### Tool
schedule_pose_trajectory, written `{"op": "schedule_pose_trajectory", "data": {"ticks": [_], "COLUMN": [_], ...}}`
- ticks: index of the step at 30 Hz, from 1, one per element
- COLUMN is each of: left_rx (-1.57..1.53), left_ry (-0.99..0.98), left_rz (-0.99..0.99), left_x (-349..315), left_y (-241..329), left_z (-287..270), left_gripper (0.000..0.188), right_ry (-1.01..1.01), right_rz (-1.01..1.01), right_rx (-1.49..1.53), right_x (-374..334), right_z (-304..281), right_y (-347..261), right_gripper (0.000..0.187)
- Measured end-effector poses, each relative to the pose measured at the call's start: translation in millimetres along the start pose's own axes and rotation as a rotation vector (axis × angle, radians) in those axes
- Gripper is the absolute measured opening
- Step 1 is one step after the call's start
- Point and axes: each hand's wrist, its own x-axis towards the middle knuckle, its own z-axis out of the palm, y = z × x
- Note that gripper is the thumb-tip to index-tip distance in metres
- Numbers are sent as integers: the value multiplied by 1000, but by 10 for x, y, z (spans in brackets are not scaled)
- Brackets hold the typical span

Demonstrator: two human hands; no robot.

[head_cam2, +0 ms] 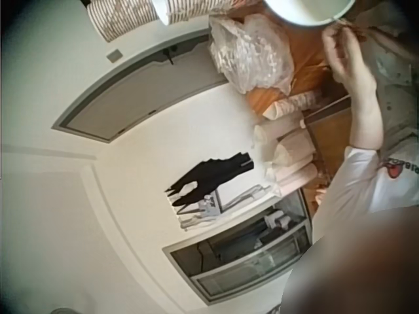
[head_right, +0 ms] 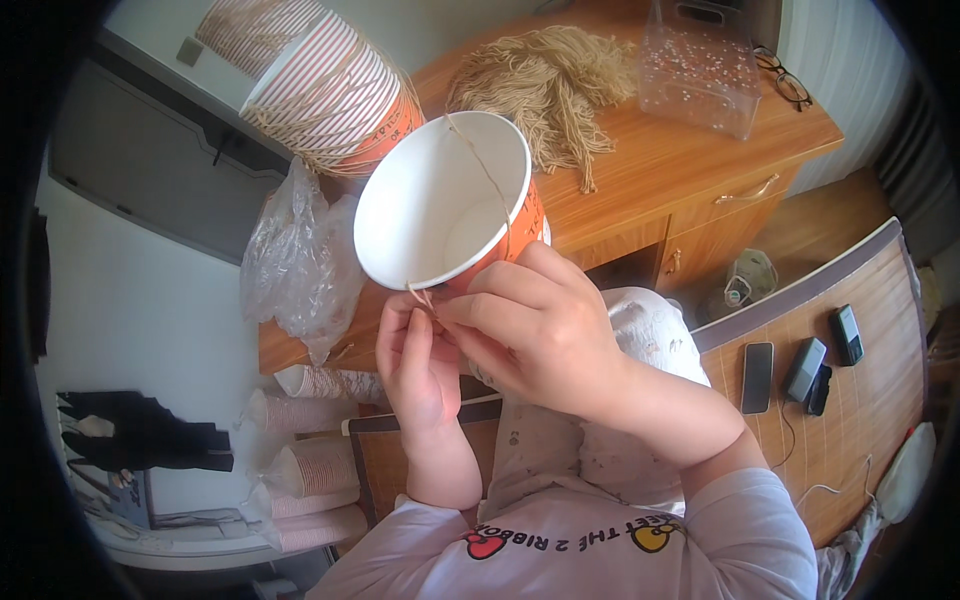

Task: Stacking paper cups together and sealing them inside a clear plastic bag.

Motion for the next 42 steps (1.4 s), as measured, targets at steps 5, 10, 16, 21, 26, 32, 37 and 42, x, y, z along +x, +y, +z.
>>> {"op": "schedule_pose_trajectory", "data": {"ticks": [5,10,16,21,26,32,37,42], "left_rx": [34,143,161,331,438,621,761,944], "left_ry": [53,19,42,82,171,198,189,197], "left_rz": [119,135,27,153,300,431,518,675], "left_x": [-16,-17,-4,-44,-86,-112,-112,-98], "left_y": [-59,-96,-69,-98,-144,-145,-143,-38], "left_z": [55,-6,-75,-20,-2,-66,-152,-96], "left_gripper": [21,22,17,12,12,12,11,14], "right_ry": [-69,-107,-100,-53,-20,-14,23,48], "right_rz": [45,73,72,57,50,-17,-67,-129], "right_rx": [61,111,179,131,140,36,1,-103], "right_x": [-9,-17,-47,-39,-62,-60,-84,-81], "right_z": [-5,16,73,85,110,133,175,151], "right_y": [0,31,123,110,120,93,92,14], "right_gripper": [20,17,13,12,14,20,24,28]}}
